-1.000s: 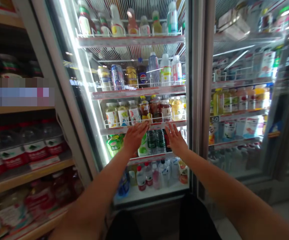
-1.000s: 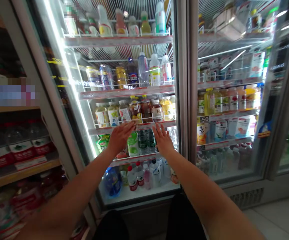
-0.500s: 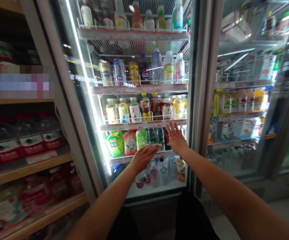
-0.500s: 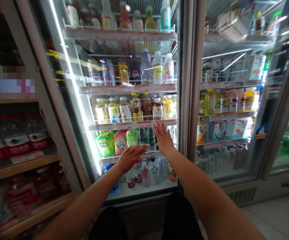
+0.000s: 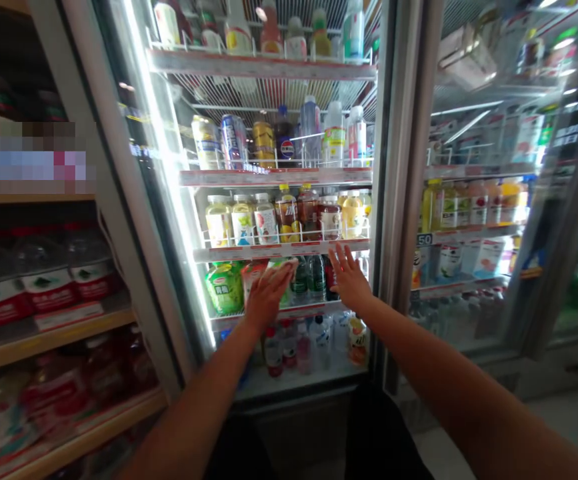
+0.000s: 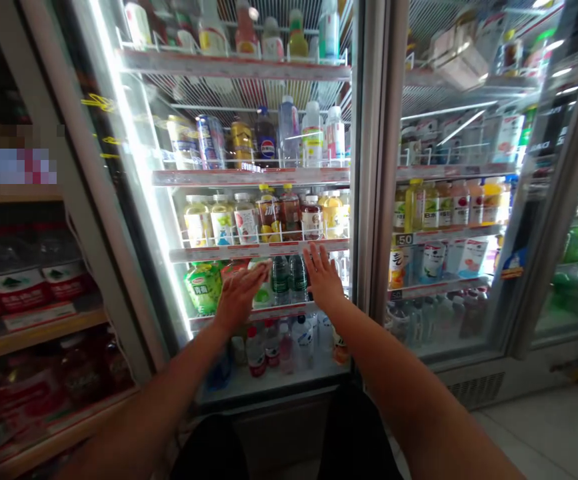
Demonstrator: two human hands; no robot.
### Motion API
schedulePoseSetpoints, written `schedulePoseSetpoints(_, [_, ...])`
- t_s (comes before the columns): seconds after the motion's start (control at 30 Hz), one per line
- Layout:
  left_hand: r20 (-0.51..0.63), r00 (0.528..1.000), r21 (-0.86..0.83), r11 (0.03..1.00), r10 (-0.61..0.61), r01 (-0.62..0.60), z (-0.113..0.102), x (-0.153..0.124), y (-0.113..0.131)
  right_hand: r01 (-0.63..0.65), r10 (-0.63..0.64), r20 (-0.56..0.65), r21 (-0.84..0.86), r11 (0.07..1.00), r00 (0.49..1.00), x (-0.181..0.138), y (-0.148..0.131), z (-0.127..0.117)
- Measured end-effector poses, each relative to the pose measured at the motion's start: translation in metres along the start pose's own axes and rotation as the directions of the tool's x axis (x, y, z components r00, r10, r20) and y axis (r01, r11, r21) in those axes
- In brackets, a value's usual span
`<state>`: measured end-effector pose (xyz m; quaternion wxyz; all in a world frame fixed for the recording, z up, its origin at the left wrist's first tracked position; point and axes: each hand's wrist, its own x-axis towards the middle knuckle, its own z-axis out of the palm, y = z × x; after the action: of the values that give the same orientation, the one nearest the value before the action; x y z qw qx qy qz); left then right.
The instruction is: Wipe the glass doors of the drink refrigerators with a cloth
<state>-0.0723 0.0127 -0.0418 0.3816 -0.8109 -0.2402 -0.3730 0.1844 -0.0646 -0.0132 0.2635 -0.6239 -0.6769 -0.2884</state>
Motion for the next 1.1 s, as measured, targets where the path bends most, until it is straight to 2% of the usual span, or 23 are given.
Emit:
schedulePoseSetpoints(0.03, [-0.005,1.0,-0.005,1.0,-0.011,0.01,-0.002,-0.001,-0.003,0.001,-0.001,-0.007,-0.001,1.0,1.0,0.0,0.001,0.001])
schedulePoseSetpoints(0.07, [0.018,0.998,-0.026,0.998,0.056,-0.056,-0.004,-0.003,-0.005,-0.002,0.002,-0.011,-0.003,1.0,1.0,0.0,0.001,0.002])
schedulePoseSetpoints(0.13, [0.105,0.952,-0.094,0.956,0.287,-0.278,-0.007,-0.008,-0.01,-0.006,0.006,-0.008,-0.008,1.0,1.0,0.0,0.001,0.003])
schedulePoseSetpoints(0.17, [0.132,0.927,-0.111,0.935,0.35,-0.337,-0.008,-0.01,-0.012,-0.008,0.008,-0.004,-0.009,1.0,1.0,0.0,0.001,0.003])
schedulePoseSetpoints(0.2, [0.14,0.93,-0.101,0.939,0.339,-0.327,-0.009,-0.013,-0.015,-0.007,0.007,0.0,-0.009,1.0,1.0,0.0,0.001,0.003])
schedulePoseSetpoints(0.27, [0.086,0.987,-0.018,0.991,0.137,-0.136,-0.011,-0.019,-0.023,-0.008,0.008,0.003,-0.008,1.0,1.0,0.0,0.0,0.003])
schedulePoseSetpoints(0.3, [0.041,0.999,0.018,0.999,0.032,-0.033,-0.012,-0.022,-0.027,-0.011,0.011,0.001,-0.009,1.0,1.0,0.0,0.0,0.003])
schedulePoseSetpoints(0.33, [0.01,1.0,0.035,0.999,-0.018,0.017,-0.013,-0.025,-0.031,-0.012,0.012,-0.001,-0.011,1.0,1.0,0.0,0.0,0.003])
schedulePoseSetpoints(0.37, [0.008,1.0,0.032,0.999,0.0,0.0,-0.014,-0.029,-0.033,-0.011,0.011,-0.003,-0.014,1.0,1.0,0.0,0.0,0.003])
schedulePoseSetpoints(0.4, [0.031,0.997,0.012,0.997,0.074,-0.074,-0.015,-0.033,-0.034,-0.008,0.008,-0.005,-0.018,1.0,1.0,0.0,0.001,0.003])
schedulePoseSetpoints(0.47, [0.105,0.963,-0.057,0.968,0.248,-0.243,-0.017,-0.041,-0.035,-0.01,0.01,-0.004,-0.027,1.0,1.0,0.0,0.003,0.003])
schedulePoseSetpoints(0.5, [0.136,0.947,-0.086,0.956,0.292,-0.282,-0.019,-0.044,-0.034,-0.012,0.012,-0.006,-0.032,0.999,1.0,0.0,0.003,0.004])
schedulePoseSetpoints(0.57, [0.157,0.959,-0.103,0.97,0.237,-0.222,-0.021,-0.046,-0.033,-0.018,0.017,-0.026,-0.04,0.999,1.0,-0.004,0.002,0.005])
schedulePoseSetpoints(0.67, [0.104,0.994,-0.127,0.992,0.024,-0.01,-0.02,-0.042,-0.029,0.067,-0.071,-0.105,-0.048,0.997,0.992,-0.011,-0.017,0.007])
schedulePoseSetpoints(0.73, [0.031,0.995,-0.215,0.972,-0.093,0.097,-0.013,-0.037,-0.022,0.244,-0.247,-0.135,-0.038,0.969,0.96,-0.015,-0.042,0.01])
schedulePoseSetpoints(0.83, [-0.048,0.962,-0.394,0.89,-0.27,0.23,-0.001,-0.034,-0.006,0.526,-0.52,-0.12,0.016,0.85,0.845,-0.011,-0.083,0.02])
schedulePoseSetpoints(0.87, [-0.062,0.941,-0.438,0.856,-0.332,0.273,0.003,-0.035,-0.001,0.567,-0.56,-0.116,0.039,0.823,0.821,-0.008,-0.093,0.025])
schedulePoseSetpoints(0.93, [-0.066,0.91,-0.489,0.808,-0.41,0.328,0.004,-0.04,0.004,0.592,-0.584,-0.112,0.069,0.803,0.804,-0.002,-0.103,0.036])
schedulePoseSetpoints(1.0, [-0.049,0.921,-0.484,0.816,-0.387,0.317,-0.002,-0.048,0.001,0.619,-0.612,-0.1,0.065,0.782,0.784,0.003,-0.098,0.044])
schedulePoseSetpoints(1.03, [-0.039,0.939,-0.458,0.841,-0.343,0.288,-0.007,-0.051,-0.005,0.652,-0.648,-0.085,0.053,0.756,0.757,0.004,-0.093,0.047])
schedulePoseSetpoints(1.1, [-0.052,0.966,-0.36,0.907,-0.255,0.22,-0.018,-0.056,-0.024,0.741,-0.74,-0.038,0.036,0.67,0.671,0.005,-0.079,0.046])
